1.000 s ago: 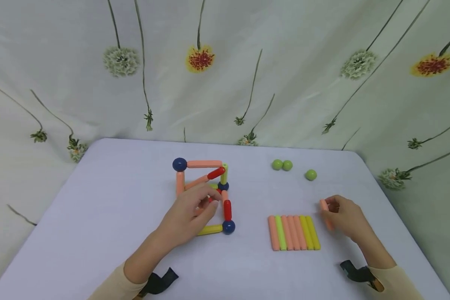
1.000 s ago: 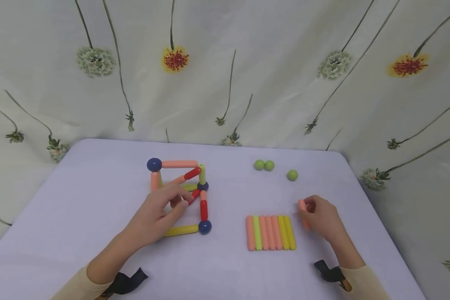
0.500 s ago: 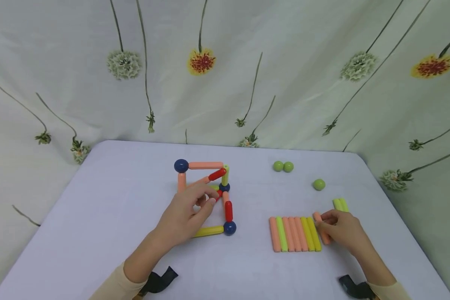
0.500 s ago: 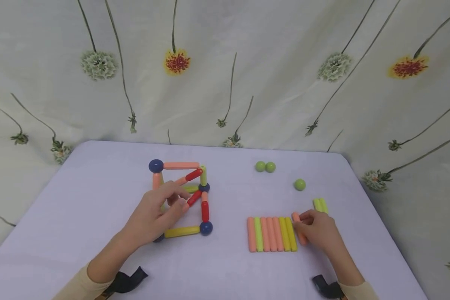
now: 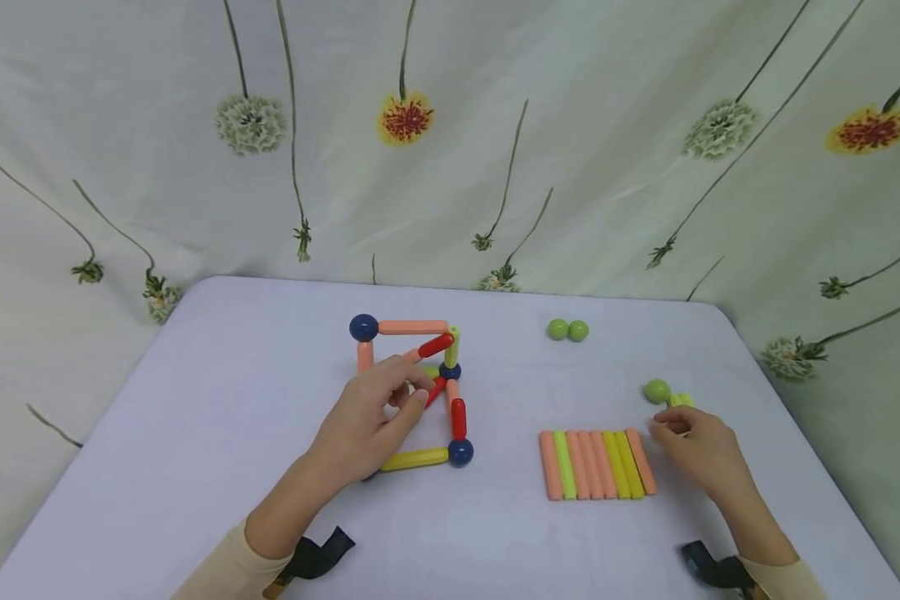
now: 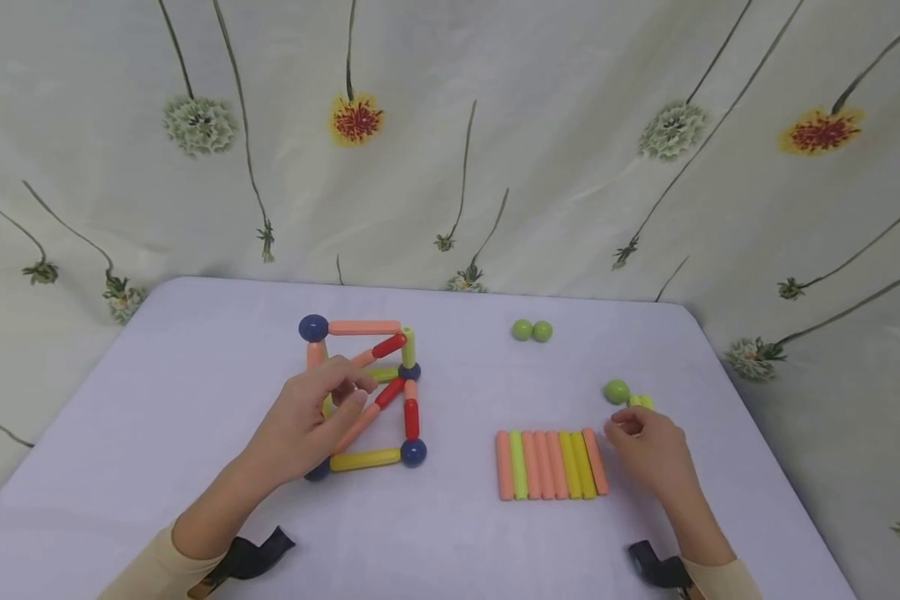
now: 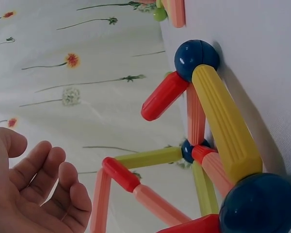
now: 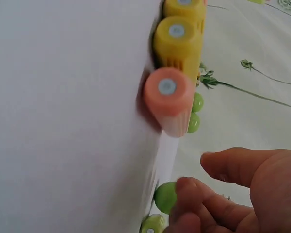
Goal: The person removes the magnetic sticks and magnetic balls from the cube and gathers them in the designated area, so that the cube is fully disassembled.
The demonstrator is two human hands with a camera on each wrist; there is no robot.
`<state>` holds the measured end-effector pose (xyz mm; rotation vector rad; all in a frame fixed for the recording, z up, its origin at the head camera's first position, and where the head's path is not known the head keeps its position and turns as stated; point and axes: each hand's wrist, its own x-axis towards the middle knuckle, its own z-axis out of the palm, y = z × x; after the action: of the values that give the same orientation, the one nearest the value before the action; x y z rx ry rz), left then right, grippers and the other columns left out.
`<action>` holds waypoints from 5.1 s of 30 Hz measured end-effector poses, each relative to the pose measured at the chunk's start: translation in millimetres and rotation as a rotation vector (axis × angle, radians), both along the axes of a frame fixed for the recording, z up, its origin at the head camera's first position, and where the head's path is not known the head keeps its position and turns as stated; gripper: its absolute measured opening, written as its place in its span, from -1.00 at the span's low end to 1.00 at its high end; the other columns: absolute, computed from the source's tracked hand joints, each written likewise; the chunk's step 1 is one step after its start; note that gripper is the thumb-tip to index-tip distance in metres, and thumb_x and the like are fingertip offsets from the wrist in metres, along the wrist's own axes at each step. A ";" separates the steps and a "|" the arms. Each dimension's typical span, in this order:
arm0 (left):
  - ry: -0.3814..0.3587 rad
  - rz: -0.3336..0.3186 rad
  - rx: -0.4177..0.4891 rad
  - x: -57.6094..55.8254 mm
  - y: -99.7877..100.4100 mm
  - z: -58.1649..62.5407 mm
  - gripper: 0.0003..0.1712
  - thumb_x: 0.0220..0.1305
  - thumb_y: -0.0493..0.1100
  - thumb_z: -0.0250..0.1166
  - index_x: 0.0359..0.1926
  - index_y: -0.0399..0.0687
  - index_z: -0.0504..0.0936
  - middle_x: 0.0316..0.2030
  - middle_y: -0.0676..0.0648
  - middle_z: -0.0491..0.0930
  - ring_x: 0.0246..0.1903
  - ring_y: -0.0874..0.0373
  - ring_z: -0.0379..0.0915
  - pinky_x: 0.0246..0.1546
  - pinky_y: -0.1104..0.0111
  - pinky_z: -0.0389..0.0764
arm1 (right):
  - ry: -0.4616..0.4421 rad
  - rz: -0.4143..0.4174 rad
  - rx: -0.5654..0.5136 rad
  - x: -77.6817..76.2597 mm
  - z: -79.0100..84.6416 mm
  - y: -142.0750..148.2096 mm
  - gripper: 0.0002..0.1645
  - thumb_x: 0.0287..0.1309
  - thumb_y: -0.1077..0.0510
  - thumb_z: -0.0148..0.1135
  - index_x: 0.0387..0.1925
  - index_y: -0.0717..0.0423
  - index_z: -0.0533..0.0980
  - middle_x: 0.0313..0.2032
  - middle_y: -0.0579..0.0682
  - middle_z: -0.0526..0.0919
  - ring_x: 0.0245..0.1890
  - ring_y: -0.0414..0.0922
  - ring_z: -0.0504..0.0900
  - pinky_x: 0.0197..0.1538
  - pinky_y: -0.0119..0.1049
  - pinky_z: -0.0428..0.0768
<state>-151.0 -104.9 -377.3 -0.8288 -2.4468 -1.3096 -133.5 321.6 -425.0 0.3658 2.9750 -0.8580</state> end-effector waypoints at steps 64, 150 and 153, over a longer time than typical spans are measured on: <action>-0.025 -0.005 -0.033 -2.7 4.5 -4.2 -0.82 0.28 -0.26 0.23 -0.19 0.15 0.59 -0.46 0.20 0.40 -0.06 0.23 0.45 -0.63 0.45 0.40 | -0.050 0.219 0.067 -165.1 10.6 -7.6 -0.47 0.04 0.09 0.43 -0.06 0.27 0.41 -0.05 0.27 0.54 -0.12 0.14 0.51 -0.12 -0.01 0.52; -0.006 -0.011 -0.053 1.2 2.8 -2.1 -0.83 0.25 -0.23 0.27 -0.16 0.12 0.58 -0.47 0.14 0.35 -0.44 0.16 0.38 -0.62 0.45 0.37 | -0.060 0.257 0.076 -169.7 11.2 -17.8 -0.38 0.15 0.14 0.34 0.18 0.31 0.37 0.11 0.31 0.48 0.07 0.24 0.46 0.02 0.12 0.49; -0.007 -0.013 -0.054 1.1 2.9 -2.6 -0.83 0.25 -0.24 0.27 -0.16 0.11 0.58 -0.47 0.15 0.35 -0.44 0.15 0.39 -0.63 0.45 0.36 | -0.065 0.257 0.080 -168.8 11.5 -17.1 -0.39 0.16 0.14 0.33 0.18 0.31 0.37 0.12 0.31 0.47 0.07 0.25 0.46 0.02 0.13 0.49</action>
<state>-149.9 -101.9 -379.9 -0.8567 -2.4968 -1.2576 -302.3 304.5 -413.5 0.0103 2.9144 -0.6887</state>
